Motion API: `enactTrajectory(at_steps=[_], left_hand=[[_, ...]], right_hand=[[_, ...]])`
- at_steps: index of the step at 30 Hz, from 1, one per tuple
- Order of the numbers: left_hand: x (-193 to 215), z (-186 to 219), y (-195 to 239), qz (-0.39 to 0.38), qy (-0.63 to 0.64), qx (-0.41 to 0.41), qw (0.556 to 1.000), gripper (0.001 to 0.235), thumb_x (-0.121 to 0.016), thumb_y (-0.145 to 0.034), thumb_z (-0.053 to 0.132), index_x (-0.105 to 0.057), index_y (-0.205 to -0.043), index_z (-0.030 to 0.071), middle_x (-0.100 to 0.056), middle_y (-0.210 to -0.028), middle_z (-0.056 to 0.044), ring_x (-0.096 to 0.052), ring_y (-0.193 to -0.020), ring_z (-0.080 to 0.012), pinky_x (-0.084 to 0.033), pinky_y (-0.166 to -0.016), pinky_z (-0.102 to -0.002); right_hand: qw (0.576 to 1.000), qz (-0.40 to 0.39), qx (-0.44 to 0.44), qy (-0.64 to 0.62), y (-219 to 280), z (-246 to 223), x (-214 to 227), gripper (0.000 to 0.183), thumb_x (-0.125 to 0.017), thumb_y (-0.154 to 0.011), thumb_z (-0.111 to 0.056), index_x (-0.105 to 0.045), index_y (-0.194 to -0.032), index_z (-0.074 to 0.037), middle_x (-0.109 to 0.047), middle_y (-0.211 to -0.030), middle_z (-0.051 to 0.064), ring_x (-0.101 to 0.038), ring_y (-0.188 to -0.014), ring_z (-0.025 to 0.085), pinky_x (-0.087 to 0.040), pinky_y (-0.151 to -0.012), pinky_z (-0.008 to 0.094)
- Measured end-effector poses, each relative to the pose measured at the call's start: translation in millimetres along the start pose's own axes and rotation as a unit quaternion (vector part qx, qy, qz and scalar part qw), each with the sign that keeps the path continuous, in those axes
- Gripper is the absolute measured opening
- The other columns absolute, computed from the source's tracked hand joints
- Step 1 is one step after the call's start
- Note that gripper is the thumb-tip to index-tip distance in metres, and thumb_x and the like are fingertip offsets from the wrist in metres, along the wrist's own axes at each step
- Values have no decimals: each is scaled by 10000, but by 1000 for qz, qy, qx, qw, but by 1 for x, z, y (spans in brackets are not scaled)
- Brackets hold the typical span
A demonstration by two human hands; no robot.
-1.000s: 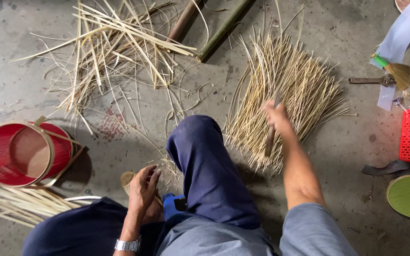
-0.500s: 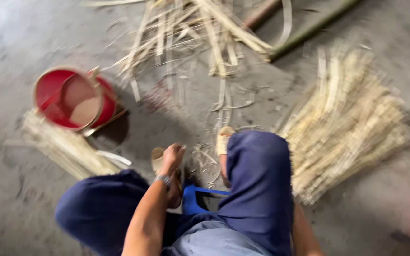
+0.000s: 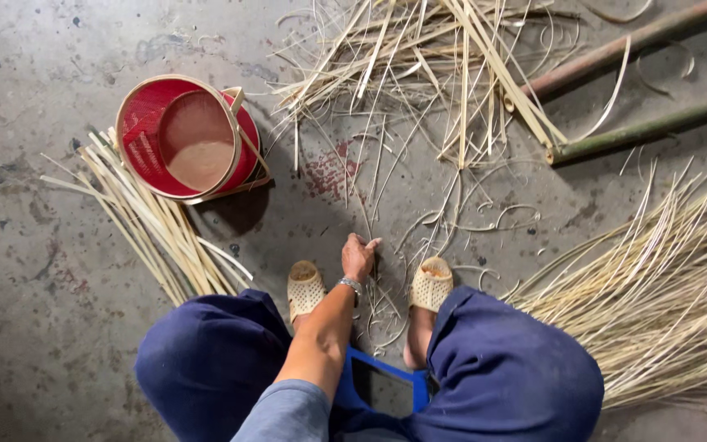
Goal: The person sits on a low stool and uses a knife to split and shave bamboo strips into thin strands. They repeatedly pick up strips, split them lengthwise, and shave them down, placing finished pieces aside.
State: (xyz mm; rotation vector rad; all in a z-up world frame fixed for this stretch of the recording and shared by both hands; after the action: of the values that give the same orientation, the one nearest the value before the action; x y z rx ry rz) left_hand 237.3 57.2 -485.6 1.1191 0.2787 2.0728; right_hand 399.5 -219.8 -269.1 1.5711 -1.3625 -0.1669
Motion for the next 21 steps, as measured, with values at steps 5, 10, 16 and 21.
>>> enactTrajectory(at_steps=[5,10,16,21], left_hand=[[-29,-14,-6,5,-36,56,998,366,-825,-797,345,-646,-925,52,-711,-939,-220,-675,-927,-440,-529,-802,-519],[-37,-21,-6,-6,-12,46,999,221,-733,-856,258,-658,-918,59,-725,-954,-227,-691,-944,-427,-544,-824,-504],[-26,-11,19,60,60,-11,996,184,-671,-886,190,-623,-991,47,-685,-953,-224,-671,-894,-413,-530,-798,-500],[3,52,70,96,136,-159,973,299,-656,-894,93,-632,-1185,30,-679,-1028,-197,-681,-901,-377,-538,-788,-464]], right_hand=[[1000,0,-10,27,-20,2,9,515,-590,-1042,-475,-757,-869,-20,-695,-718,164,-652,-638,282,-507,-595,430],[998,6,-43,50,-9,-7,30,549,-567,-1064,-494,-769,-854,-29,-696,-691,166,-657,-629,292,-506,-588,436],[989,28,-112,93,-1,21,64,593,-538,-1090,-516,-784,-836,-40,-696,-658,169,-664,-618,303,-504,-580,443],[974,65,-145,159,8,112,109,633,-514,-1111,-535,-796,-820,-49,-697,-631,171,-669,-608,313,-502,-574,449]])
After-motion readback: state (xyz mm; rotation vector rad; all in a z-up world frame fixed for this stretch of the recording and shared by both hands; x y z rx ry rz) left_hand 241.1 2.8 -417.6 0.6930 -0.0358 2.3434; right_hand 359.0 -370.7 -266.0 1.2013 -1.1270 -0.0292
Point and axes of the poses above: each hand's wrist, its own y-axis away from the middle knuckle, its own x-axis out of the back of the hand, z = x × y, the point moved 6 cm from there along -y, towards the middle knuckle
